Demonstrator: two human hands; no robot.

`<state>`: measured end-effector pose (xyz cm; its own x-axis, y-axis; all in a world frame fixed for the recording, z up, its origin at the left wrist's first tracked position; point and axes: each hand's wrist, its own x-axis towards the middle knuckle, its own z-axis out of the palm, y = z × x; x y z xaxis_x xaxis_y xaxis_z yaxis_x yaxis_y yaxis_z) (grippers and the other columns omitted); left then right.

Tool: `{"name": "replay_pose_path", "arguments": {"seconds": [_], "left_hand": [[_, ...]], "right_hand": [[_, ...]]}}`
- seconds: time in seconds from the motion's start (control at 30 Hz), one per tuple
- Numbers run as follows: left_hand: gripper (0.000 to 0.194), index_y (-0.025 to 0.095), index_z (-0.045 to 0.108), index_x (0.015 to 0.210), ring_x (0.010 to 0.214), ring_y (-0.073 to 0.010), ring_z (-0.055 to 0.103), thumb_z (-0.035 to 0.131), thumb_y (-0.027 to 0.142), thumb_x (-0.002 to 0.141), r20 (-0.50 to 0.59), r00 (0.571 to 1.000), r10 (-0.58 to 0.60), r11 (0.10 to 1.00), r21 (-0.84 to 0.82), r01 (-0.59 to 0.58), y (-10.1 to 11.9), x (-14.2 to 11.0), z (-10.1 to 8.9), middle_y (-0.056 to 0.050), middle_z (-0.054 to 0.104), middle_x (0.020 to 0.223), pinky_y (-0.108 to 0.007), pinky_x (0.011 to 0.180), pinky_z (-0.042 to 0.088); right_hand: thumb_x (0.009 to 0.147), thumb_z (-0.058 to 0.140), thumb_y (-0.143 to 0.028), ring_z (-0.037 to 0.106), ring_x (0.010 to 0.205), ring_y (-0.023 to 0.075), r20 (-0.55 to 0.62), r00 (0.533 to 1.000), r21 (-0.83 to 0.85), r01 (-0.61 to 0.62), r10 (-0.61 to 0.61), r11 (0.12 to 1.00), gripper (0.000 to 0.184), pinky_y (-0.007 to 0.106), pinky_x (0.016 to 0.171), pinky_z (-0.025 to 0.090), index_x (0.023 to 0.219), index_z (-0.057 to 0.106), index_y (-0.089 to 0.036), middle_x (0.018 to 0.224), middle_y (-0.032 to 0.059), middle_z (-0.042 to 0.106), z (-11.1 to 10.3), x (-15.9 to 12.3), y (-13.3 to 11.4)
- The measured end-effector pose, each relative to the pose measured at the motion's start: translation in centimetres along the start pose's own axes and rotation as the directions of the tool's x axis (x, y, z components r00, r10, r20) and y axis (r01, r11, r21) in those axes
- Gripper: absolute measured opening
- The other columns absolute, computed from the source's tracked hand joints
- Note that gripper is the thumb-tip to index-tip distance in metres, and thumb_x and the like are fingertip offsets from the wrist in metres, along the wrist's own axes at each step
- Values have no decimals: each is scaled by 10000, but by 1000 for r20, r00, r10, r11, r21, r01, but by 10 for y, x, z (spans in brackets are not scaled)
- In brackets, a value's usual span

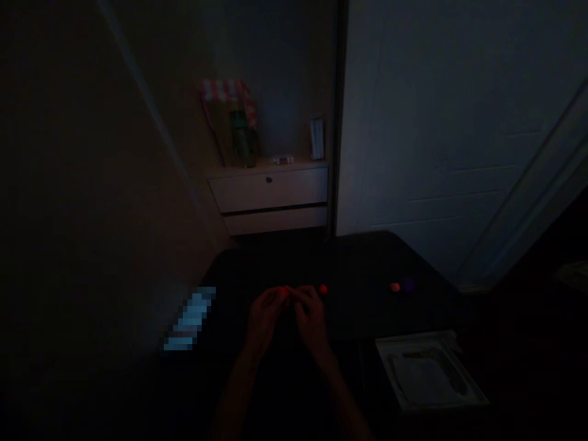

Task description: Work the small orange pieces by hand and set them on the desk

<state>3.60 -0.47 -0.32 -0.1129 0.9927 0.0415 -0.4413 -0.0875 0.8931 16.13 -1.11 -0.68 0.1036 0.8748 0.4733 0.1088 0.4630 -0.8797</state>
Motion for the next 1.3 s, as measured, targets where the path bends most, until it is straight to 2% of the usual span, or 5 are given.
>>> {"name": "replay_pose_path", "arguments": {"seconds": [0.37,0.57,0.77,1.07,1.3], "left_hand": [[323,141,765,893,806,-176,708,895,347,681,-22,999,28,998,48,-26,0,1,-1,-85,775,887,-293,784,543],[455,174,744,1059,880,-195,721,899,361,675,-44,999,25,999,34,-24,0,0,0,-71,773,932,-301,820,535],[347,146,765,938,935,-210,704,882,371,701,-19,999,27,999,21,-26,0,0,1,-92,771,972,-318,867,525],[320,146,786,917,885,-203,686,857,394,726,-4,1000,0,998,70,0,0,-1,0,-93,766,941,-309,818,524],[294,148,785,904,818,-173,660,807,413,781,9,999,52,984,171,-52,-2,-1,-1,-76,754,889,-273,754,504]], "right_hand": [[873,534,-180,642,919,207,-9,1000,-22,-1,0,1000,356,332,824,516,1060,812,-301,976,50,658,-1,0,1],[922,614,-296,655,967,219,-46,998,27,-37,39,999,273,350,874,515,1153,757,-266,1042,59,693,3,0,-3],[940,641,-358,660,972,222,-31,999,19,-11,11,1000,176,352,890,514,980,762,-236,1009,61,706,2,1,-7],[911,665,-439,700,961,248,-43,991,85,-126,129,988,244,355,874,529,999,761,-233,1005,56,761,2,1,-9],[904,673,-421,703,942,246,-26,991,86,-131,134,988,231,349,860,530,980,772,-227,992,60,762,2,1,-9]]}}
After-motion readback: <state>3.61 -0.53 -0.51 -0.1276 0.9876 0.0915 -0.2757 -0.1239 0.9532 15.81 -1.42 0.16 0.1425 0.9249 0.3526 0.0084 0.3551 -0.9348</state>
